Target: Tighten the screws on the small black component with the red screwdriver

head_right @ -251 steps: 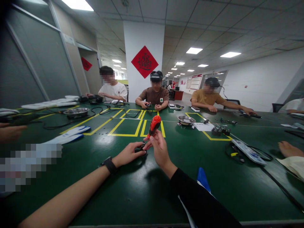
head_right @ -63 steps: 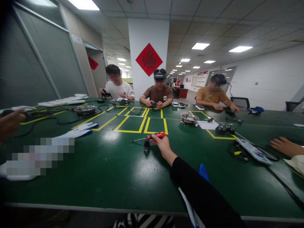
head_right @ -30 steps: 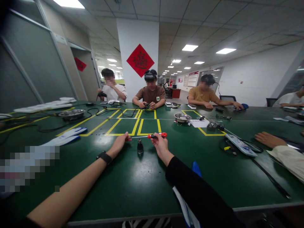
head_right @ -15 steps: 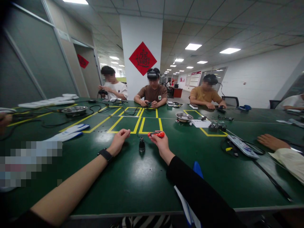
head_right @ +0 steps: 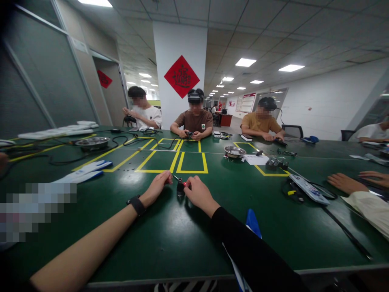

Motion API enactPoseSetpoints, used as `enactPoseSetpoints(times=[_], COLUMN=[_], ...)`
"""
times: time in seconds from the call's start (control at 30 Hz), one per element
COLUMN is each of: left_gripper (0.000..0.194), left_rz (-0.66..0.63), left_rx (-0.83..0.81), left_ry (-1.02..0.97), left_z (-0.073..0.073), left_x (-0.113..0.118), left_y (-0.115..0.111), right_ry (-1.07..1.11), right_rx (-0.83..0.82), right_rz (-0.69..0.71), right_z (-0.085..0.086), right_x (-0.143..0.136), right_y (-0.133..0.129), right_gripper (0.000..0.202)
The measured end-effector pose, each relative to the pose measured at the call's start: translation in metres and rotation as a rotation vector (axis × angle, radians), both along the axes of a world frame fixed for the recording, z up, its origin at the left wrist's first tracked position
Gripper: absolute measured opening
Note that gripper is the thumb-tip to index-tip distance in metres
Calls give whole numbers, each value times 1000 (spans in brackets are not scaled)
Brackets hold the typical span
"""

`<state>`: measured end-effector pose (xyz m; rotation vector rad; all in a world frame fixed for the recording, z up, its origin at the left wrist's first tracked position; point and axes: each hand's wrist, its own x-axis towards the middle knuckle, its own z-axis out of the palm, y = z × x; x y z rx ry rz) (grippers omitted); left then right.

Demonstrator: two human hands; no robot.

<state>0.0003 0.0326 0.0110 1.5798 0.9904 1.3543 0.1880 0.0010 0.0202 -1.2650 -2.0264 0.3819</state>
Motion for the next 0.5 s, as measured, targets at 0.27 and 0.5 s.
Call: enactPoseSetpoints(times=[0.27, 0.5], left_gripper=[26, 12], left_rz=[42, 319], left_rx=[119, 758], left_ry=[82, 562], left_z=[6, 20], left_x=[1, 11], left_y=[-7, -37], right_ry=[-6, 303], right_rx=[28, 271], right_rz=[-59, 169], right_z=[6, 22], right_x=[4, -7], right_y=[-2, -16], right_gripper=[17, 12])
